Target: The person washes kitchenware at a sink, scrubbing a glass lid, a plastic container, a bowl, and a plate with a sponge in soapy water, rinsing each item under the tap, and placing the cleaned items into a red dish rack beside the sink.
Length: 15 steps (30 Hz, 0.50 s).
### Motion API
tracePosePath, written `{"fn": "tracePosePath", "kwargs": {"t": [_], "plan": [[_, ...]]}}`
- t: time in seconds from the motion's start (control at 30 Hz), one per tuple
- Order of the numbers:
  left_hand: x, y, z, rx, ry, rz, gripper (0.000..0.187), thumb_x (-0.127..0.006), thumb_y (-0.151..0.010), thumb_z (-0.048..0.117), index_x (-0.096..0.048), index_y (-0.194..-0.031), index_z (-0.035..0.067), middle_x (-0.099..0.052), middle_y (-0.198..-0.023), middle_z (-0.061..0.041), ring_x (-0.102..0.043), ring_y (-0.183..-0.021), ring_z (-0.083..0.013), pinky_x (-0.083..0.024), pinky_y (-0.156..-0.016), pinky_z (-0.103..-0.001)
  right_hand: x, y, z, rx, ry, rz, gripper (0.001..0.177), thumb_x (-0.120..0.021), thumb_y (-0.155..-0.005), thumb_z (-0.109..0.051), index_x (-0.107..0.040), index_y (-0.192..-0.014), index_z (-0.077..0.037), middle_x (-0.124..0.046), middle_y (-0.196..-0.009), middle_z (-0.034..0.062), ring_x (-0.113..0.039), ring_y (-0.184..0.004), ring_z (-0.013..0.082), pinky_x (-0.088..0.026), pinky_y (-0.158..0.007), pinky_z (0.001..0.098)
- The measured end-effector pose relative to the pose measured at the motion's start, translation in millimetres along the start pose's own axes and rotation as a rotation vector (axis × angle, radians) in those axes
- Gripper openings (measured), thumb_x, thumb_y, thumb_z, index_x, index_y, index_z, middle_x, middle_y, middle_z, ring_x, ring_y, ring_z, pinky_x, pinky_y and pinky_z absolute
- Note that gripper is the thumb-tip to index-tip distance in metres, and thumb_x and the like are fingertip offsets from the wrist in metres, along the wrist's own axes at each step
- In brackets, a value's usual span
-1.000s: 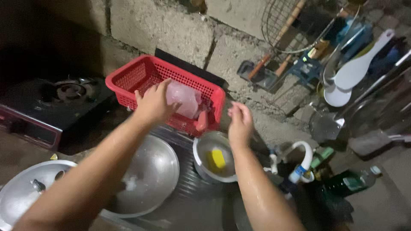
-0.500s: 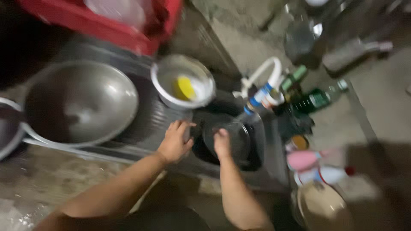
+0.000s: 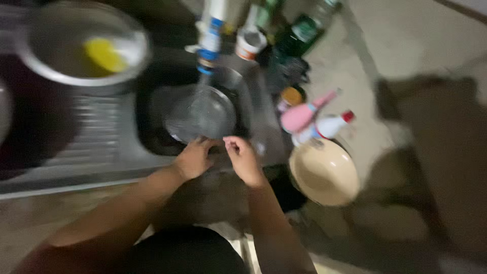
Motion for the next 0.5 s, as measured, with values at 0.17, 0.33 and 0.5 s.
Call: {"fn": "tracePosePath", "kwargs": {"t": [0.17,0.33,0.5], "plan": [[-43.1,-49.2,70.4,-0.101,0.152,-0.183,0.05,-0.064,-0.087,0.014,-0.058,-0.136,0.005,-0.07,-0.116,-0.017,-0.066,-0.106,-0.0328,-0.051,-0.096,-0.044,126.0,27.8,-21.1,-0.067,0.052,0.212,0.027,-0.058,-0.103,-0.023,-0.069,-0.124,-0.01,-0.076,-0.109,0.0102,-0.073,-0.101,0.0206,-0.055,-0.088,0.0319],[-92.3,-83.2,148.0,0.187,0.484,-0.369,0.047,-0.06,-0.101,0.038,-0.057,-0.136,0.007,-0.074,-0.095,-0.011,-0.071,-0.076,-0.0208,-0.055,-0.069,-0.037,233.5,79.9,-12.6,-0.427,0.457,0.342,0.033,-0.058,-0.099,-0.029,-0.068,-0.127,-0.015,-0.075,-0.112,0.0136,-0.073,-0.102,0.0265,-0.056,-0.086,0.0394],[-118.8,-89.3,190.4,0.179,0.608,-0.518,0.045,-0.066,-0.095,0.03,-0.065,-0.125,-0.003,-0.076,-0.09,-0.01,-0.071,-0.066,-0.0135,-0.056,-0.056,-0.03,278.7,123.4,36.8,-0.755,0.431,0.302,0.042,-0.053,-0.101,-0.037,-0.059,-0.138,-0.018,-0.073,-0.113,0.0127,-0.073,-0.099,0.0275,-0.056,-0.085,0.0427]]}}
Point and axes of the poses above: each hand's wrist, its own y-axis away from the middle knuckle, its own x-axis out of the back of the hand, z = x × y, the point moved 4 cm from there along -y, towards the middle knuckle
